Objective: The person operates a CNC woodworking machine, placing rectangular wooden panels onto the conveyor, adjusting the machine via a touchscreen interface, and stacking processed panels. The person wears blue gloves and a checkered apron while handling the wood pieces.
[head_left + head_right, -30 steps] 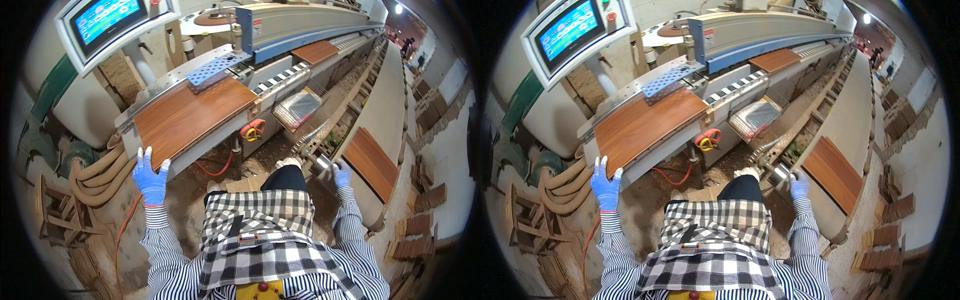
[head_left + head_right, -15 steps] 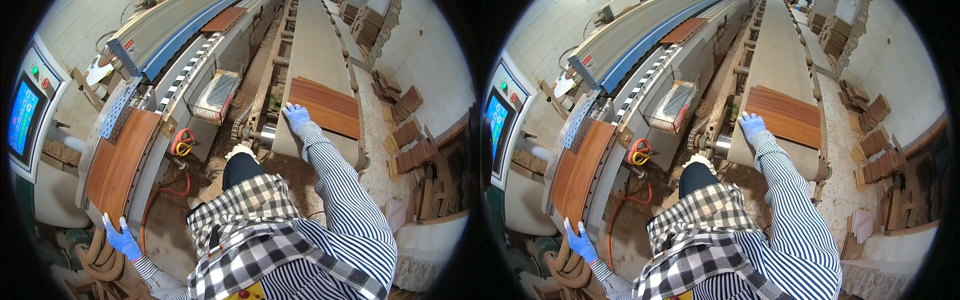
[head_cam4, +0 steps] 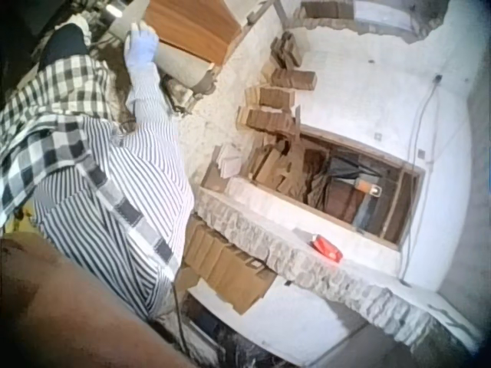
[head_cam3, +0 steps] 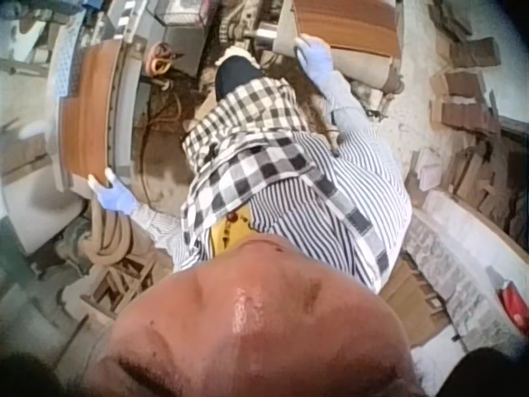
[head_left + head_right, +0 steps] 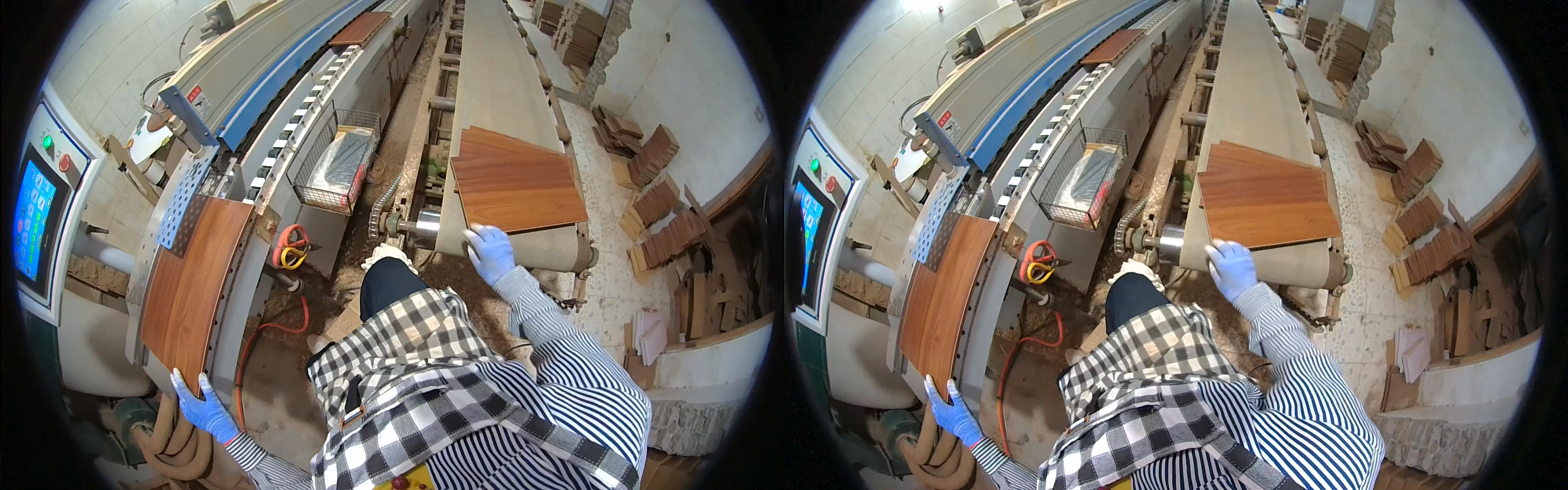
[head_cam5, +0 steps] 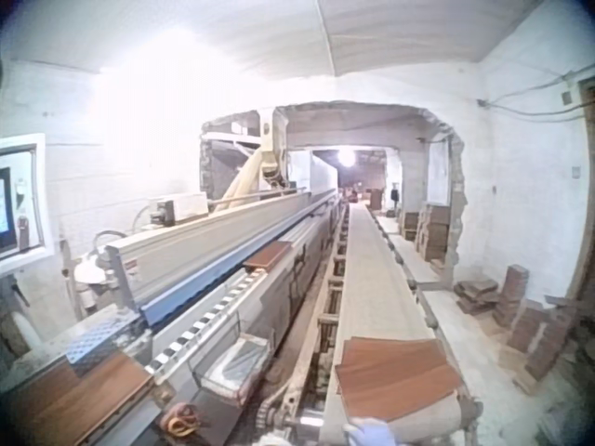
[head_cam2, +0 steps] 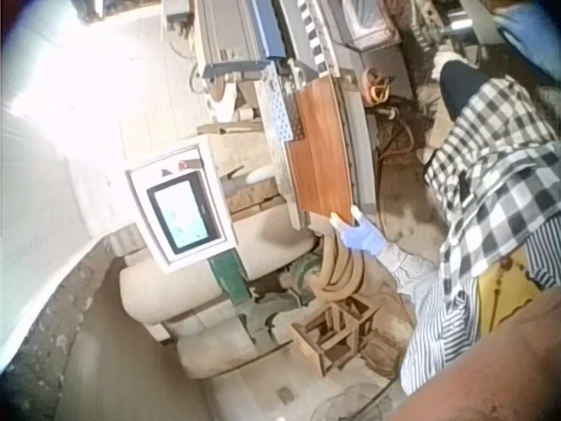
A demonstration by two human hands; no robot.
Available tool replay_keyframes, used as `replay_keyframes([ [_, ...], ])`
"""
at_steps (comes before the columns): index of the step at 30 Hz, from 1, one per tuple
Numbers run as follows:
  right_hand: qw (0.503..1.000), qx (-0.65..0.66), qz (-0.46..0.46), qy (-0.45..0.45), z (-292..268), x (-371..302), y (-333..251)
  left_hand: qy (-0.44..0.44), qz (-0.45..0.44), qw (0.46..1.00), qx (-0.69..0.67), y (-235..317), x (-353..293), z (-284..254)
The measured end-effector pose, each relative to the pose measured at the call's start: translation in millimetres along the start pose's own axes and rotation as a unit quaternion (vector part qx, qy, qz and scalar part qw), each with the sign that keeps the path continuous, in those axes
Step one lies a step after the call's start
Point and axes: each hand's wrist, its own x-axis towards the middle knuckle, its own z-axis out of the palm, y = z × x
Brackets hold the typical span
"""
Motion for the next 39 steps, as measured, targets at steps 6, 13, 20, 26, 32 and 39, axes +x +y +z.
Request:
replay_keyframes([
  [6,0.518,0.629,0.575,0.073,37.5,-21.6,67.7,0.004,0.006,1.0,0.001,1.8,2.2,0.6],
  [13,0.378,0.705,0.553,0.233,49.8,-9.2,103.5,0.007,0.012,1.0,-0.008,-2.5,4.6,3.4],
  [20,0.379,0.757,0.502,0.179,63.9,-48.9,59.1,0.023,0.046,0.997,-0.049,-7.7,-1.6,-1.3],
  [26,0.325,0.758,0.519,0.226,78.9,-58.3,87.0,0.003,0.067,0.993,-0.1,-2.4,-1.4,-13.6],
  [32,0.268,0.758,0.537,0.257,87.4,-53.7,93.8,-0.031,0.023,0.983,-0.18,-5.9,-2.5,-20.4],
  [39,0.337,0.724,0.548,0.249,83.5,-58.3,107.4,-0.059,0.014,0.981,-0.184,-2.9,3.2,-25.2],
])
